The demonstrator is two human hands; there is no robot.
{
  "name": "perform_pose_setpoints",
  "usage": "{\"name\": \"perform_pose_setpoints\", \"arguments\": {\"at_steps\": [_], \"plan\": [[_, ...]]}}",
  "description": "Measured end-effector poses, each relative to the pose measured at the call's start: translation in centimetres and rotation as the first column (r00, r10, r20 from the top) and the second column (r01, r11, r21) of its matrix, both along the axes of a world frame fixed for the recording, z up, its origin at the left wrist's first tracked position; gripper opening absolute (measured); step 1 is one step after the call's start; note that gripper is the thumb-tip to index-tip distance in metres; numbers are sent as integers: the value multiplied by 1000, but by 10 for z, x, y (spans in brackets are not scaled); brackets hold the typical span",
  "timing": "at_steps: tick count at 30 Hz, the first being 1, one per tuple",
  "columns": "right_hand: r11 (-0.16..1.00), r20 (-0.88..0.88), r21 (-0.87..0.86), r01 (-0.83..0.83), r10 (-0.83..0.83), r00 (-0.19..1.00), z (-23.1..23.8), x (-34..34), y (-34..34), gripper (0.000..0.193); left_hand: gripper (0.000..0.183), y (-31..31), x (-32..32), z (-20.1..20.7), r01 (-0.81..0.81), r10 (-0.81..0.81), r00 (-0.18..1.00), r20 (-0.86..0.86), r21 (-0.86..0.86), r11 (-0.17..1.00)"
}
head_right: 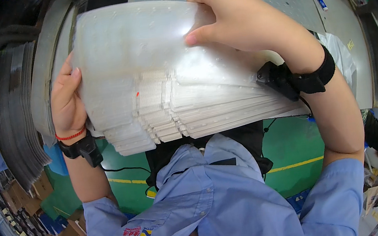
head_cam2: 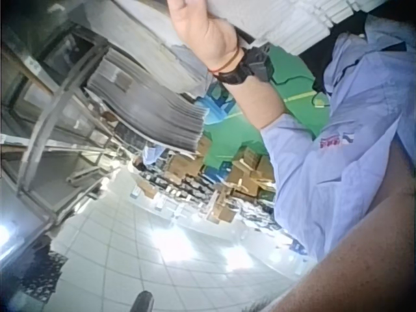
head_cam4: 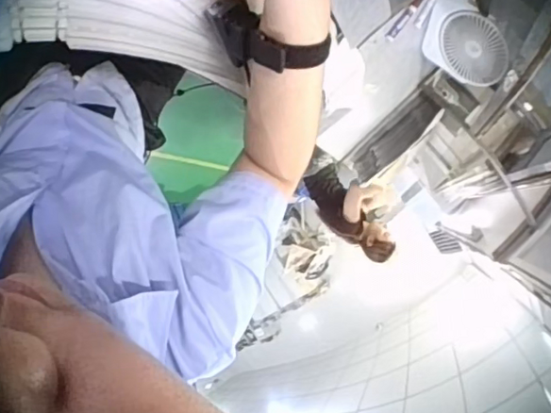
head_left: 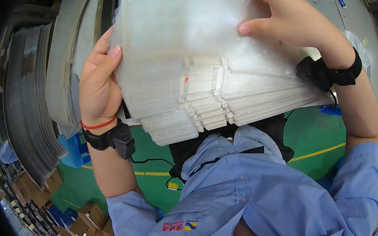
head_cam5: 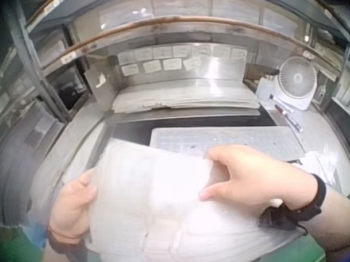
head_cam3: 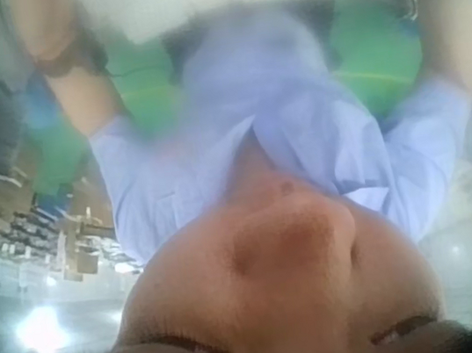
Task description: Manually sort and align flexible circuit board components in a manufacturing facility.
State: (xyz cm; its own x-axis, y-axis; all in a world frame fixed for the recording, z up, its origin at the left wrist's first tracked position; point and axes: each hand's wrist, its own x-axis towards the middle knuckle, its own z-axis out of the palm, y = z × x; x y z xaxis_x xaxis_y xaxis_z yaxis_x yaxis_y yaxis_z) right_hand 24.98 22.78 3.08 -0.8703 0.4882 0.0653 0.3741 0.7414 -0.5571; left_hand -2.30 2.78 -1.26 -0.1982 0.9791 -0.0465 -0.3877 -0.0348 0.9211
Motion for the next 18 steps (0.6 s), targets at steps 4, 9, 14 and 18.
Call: {"name": "perform_pose_setpoints", "arguments": {"at_steps": [4,9,14,18], "plan": [[997,57,-76,31,-27,998,1,3,6,38,43,3,-5,-4,5,-5,1000,-4,-57,998],[999,50,-40,29,-27,998,2,5,6,39,43,2,-1,0,37,-37,998,-41,-13,999],[994,-14,-92,60,-61,998,0,10,8,39,42,3,-6,-7,40,-41,998,-43,-33,999],[1000,-21,15,-13,13,1000,-5,7,2,38,42,0,-3,4,123,-124,992,31,37,992]]}}
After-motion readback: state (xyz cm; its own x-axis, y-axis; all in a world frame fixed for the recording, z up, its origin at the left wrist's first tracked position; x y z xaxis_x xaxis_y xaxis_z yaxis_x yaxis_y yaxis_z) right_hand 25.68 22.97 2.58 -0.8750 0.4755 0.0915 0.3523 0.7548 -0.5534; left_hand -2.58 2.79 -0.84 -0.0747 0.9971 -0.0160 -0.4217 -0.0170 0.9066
